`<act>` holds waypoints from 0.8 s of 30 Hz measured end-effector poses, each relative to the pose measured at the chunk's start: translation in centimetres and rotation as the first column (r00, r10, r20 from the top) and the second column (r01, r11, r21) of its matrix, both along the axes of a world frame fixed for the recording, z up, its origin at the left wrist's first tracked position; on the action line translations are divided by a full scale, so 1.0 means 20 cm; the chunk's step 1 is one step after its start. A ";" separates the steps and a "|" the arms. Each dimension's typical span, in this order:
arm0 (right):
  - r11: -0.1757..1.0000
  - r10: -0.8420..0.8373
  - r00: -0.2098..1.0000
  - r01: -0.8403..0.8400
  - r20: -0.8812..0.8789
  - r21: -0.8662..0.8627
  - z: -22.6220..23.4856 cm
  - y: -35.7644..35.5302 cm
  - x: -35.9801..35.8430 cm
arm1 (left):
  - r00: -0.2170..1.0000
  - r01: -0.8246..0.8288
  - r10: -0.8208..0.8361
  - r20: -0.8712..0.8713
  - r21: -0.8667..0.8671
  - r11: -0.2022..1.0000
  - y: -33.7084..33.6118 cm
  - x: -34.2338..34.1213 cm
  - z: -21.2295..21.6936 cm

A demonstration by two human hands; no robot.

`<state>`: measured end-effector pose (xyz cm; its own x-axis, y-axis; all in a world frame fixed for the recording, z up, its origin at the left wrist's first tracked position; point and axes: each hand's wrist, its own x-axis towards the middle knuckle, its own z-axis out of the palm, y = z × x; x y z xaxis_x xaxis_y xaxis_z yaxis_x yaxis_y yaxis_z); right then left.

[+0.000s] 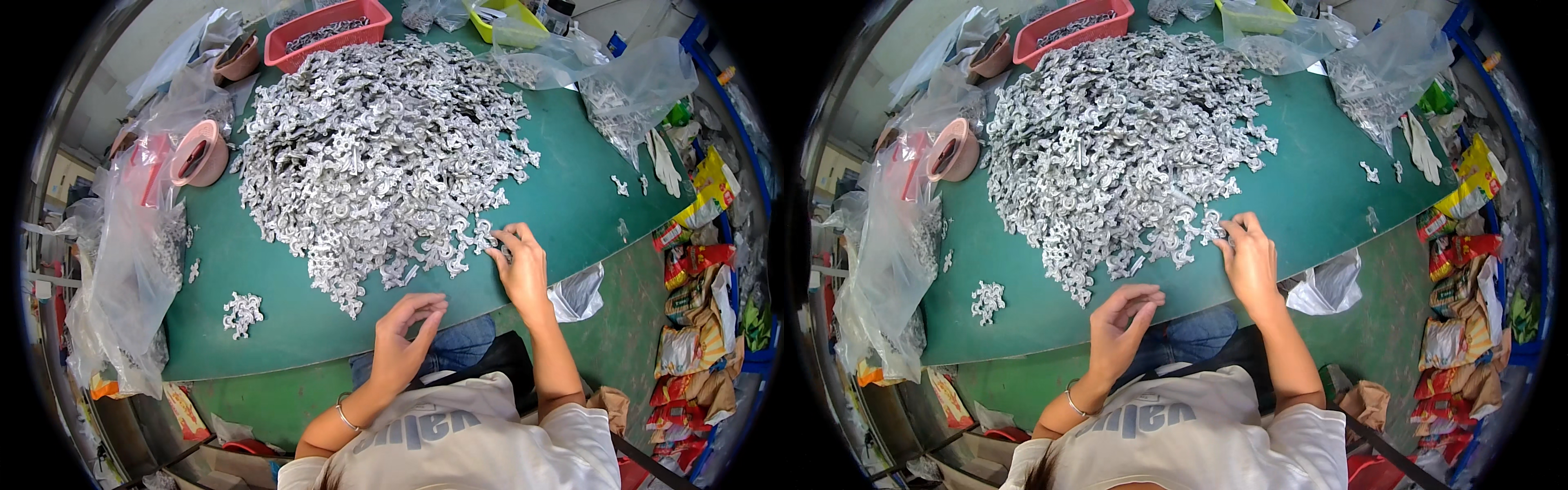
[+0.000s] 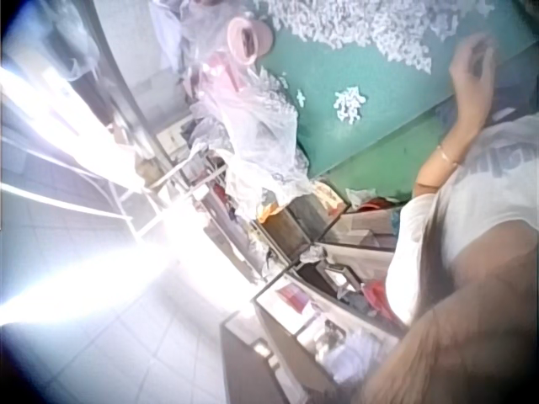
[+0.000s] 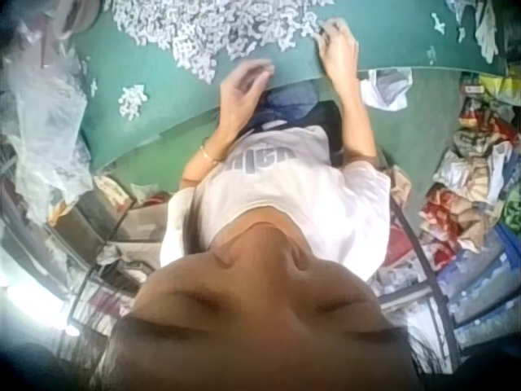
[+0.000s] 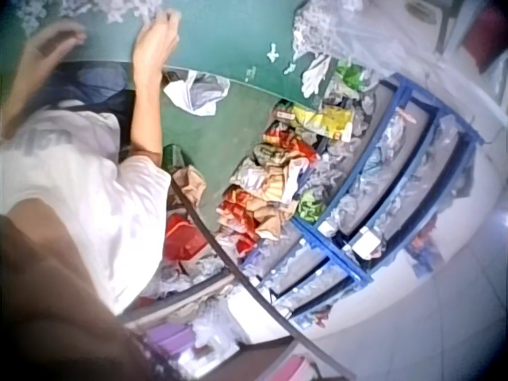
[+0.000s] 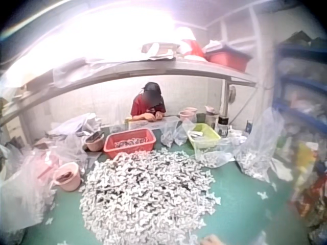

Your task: The person sorts and inspects small silver metal crosses on a green table by hand, picking up individual pieces from a pile and placing some into a plastic bag.

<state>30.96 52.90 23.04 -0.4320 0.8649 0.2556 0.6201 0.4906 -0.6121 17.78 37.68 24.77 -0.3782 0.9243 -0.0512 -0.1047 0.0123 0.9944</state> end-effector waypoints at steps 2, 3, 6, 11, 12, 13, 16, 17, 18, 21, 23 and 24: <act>1.000 0.002 0.999 -0.001 -0.050 0.031 -0.02 0.01 0.02 | 1.000 0.006 -0.006 -0.014 0.002 1.000 0.00 0.00 0.00; 0.998 0.005 0.995 0.001 -0.099 0.062 -0.03 0.01 0.03 | 1.000 0.002 -0.002 -0.016 -0.008 1.000 0.00 -0.01 0.00; 0.991 -0.090 0.976 0.069 -0.199 -0.112 0.04 0.00 0.06 | 1.000 -0.002 0.002 -0.007 -0.024 1.000 0.01 -0.01 0.00; 1.000 -0.029 0.974 0.028 -0.224 -0.008 0.01 0.02 0.08 | 1.000 0.016 -0.015 0.009 -0.024 1.000 0.04 0.00 0.01; 0.999 0.017 0.980 -0.010 -0.199 0.033 0.02 0.03 0.08 | 1.000 0.020 -0.020 0.009 -0.022 1.000 0.04 0.00 0.01; 0.999 0.017 0.980 -0.011 -0.200 0.034 0.02 0.03 0.08 | 1.000 0.024 -0.024 0.010 -0.020 1.000 0.04 0.00 0.01; 0.993 0.068 0.970 -0.042 -0.235 0.113 0.03 0.02 0.06 | 0.999 0.034 -0.034 0.007 -0.036 0.999 0.04 0.00 0.02; 0.983 -0.064 0.953 0.008 -0.296 -0.185 0.04 0.01 0.06 | 0.999 0.031 -0.031 0.007 -0.036 0.999 0.03 0.00 0.02; 0.882 -0.207 0.926 0.037 -0.315 -0.469 0.04 0.00 0.05 | 0.999 0.041 -0.041 -0.001 -0.034 0.999 0.03 -0.01 0.01; 0.825 -0.204 0.903 -0.049 -0.377 -0.563 0.01 0.02 0.05 | 0.998 0.060 -0.061 -0.018 -0.040 0.997 0.02 -0.01 0.00; 0.845 -0.165 0.953 0.004 -0.255 -0.534 0.01 0.03 0.06 | 0.997 0.070 -0.071 -0.028 -0.046 0.996 0.02 -0.02 0.00; 0.866 -0.131 0.983 0.052 -0.125 -0.497 0.02 0.03 0.06 | 0.996 0.069 -0.072 -0.043 -0.048 0.996 0.02 -0.02 0.00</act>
<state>32.16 53.48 23.39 -0.3351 0.9291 -0.1562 0.5293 0.0485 -0.8471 17.44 38.05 24.87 -0.3151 0.9457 -0.0793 -0.0571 0.0645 0.9963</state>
